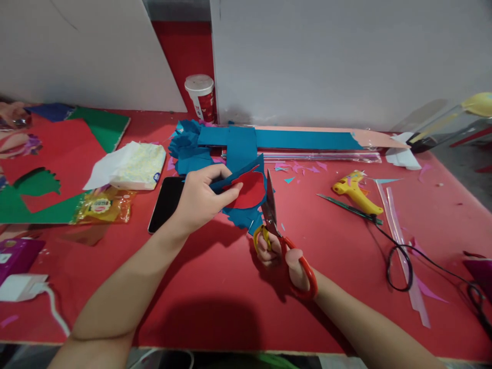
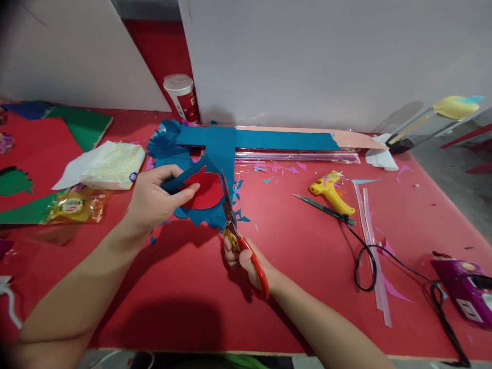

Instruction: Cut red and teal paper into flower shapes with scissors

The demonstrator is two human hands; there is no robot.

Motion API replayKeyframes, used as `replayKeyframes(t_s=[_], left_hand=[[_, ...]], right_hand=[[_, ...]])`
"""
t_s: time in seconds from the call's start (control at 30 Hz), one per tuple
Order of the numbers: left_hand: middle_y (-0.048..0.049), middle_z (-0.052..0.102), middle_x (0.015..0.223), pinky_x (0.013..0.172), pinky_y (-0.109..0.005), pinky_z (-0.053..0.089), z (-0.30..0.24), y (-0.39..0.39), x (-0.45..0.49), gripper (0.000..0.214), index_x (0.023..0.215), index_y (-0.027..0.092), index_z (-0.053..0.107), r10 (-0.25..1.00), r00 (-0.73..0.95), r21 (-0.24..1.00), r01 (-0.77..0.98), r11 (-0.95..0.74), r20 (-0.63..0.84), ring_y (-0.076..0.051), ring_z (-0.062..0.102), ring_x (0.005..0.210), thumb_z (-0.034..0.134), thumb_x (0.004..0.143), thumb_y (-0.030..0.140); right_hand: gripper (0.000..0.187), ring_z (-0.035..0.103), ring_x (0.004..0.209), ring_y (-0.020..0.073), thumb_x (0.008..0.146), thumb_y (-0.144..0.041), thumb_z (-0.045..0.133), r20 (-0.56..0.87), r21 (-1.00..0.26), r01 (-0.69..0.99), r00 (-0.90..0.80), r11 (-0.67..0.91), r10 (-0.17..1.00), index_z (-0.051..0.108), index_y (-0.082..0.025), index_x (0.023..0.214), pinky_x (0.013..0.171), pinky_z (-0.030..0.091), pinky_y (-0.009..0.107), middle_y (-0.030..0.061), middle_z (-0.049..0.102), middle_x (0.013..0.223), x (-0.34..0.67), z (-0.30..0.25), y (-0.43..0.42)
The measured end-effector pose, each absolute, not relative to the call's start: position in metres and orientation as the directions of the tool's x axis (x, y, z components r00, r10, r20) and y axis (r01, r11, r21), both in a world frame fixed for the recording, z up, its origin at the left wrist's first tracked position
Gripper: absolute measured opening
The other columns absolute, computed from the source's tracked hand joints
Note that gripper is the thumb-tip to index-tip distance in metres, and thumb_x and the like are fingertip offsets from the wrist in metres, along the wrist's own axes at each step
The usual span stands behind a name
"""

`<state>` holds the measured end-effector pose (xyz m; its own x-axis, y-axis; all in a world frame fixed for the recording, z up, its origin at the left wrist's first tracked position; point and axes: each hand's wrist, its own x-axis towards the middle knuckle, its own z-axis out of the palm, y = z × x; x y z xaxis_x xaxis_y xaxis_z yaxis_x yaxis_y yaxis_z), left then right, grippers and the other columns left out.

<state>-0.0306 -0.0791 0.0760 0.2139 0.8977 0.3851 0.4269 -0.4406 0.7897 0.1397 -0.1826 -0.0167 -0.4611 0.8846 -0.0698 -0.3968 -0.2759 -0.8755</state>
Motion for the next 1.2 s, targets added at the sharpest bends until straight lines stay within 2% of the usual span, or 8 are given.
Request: replayKeyframes(t_s=[0.6,1.2], left_hand=[[0.0077,0.039,0.05,0.043,-0.017,0.031,0.076,-0.077,-0.03,0.024,0.053,0.016,0.044,0.91,0.195,0.821,0.393,-0.414,0.366,-0.004,0.034,0.046,0.063,0.066,0.017],[0.0068,0.046,0.052,0.043,-0.018,0.032,0.073,-0.074,-0.03,0.021,0.054,0.016,0.047,0.914,0.174,0.831,0.381,-0.405,0.366,-0.005,0.04,0.048,0.063,0.066,0.019]], right_hand=[[0.064,0.013,0.043,0.0036,0.058,-0.082,0.044,-0.079,-0.834,-0.445,-0.489,-0.326,0.869,0.032,-0.021,0.072,0.036,0.012,0.019,-0.0084,0.023,0.059,0.136,-0.02,-0.183],[0.059,0.014,0.04,0.0038,0.063,-0.078,0.046,-0.11,-0.787,-0.488,-0.489,-0.376,0.865,0.032,-0.021,0.07,0.036,0.017,0.02,-0.009,0.023,0.057,0.135,-0.014,-0.186]])
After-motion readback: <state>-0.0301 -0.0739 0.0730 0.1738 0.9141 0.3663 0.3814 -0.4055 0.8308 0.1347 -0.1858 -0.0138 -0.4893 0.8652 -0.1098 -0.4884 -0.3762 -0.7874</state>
